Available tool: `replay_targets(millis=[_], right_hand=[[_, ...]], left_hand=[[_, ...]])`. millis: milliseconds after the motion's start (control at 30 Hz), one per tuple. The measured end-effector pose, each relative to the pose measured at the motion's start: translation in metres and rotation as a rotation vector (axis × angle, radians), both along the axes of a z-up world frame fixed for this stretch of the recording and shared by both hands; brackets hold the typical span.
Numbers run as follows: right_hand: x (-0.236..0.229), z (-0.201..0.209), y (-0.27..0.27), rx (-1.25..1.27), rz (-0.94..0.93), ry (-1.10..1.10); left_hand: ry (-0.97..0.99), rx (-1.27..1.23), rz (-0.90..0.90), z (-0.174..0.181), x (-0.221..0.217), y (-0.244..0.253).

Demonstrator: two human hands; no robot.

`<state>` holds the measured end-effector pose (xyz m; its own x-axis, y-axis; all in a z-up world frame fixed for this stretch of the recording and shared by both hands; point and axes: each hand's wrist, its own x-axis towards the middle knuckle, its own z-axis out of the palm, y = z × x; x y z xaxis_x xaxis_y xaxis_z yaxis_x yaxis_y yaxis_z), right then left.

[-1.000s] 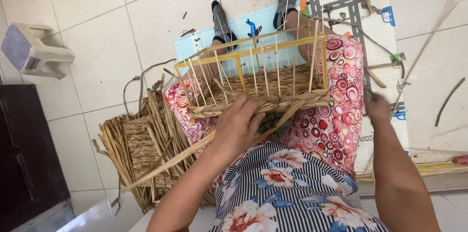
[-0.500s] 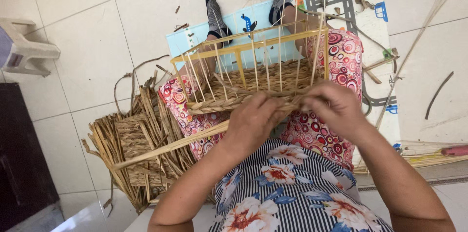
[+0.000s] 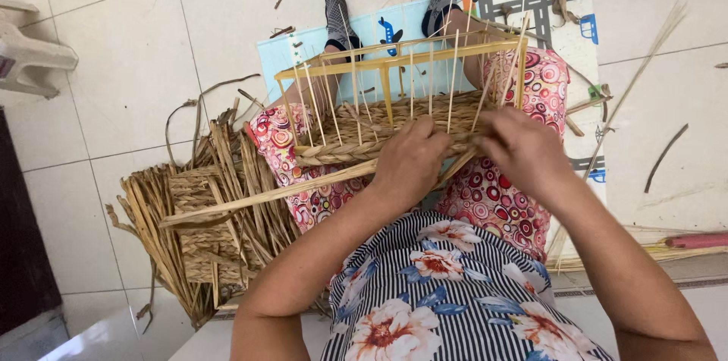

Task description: The person weaves strips of plant material through a wooden frame to create the walls of a basket, using their hands to interlace the strips and scissors to trim the excess material.

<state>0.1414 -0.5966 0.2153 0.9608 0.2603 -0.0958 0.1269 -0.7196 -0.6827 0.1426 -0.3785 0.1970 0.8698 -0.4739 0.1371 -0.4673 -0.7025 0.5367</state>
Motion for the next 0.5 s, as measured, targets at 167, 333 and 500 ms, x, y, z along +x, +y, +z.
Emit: replay_targets(millis=[167,333,500], right_hand=[[-0.027,-0.028,-0.003,-0.051,0.125,-0.472],[-0.035,-0.042,0.0,-0.08,0.142,-0.505],[-0.01,-0.024,0.004,-0.1,0.167,-0.497]], left_hand=[[0.225,-0.18,0.071,-0.005,-0.001,0.003],[-0.117,-0.107,0.035,-0.012,0.003,-0.031],[-0.19,-0.046,0.058,-0.018,0.0,-0.029]])
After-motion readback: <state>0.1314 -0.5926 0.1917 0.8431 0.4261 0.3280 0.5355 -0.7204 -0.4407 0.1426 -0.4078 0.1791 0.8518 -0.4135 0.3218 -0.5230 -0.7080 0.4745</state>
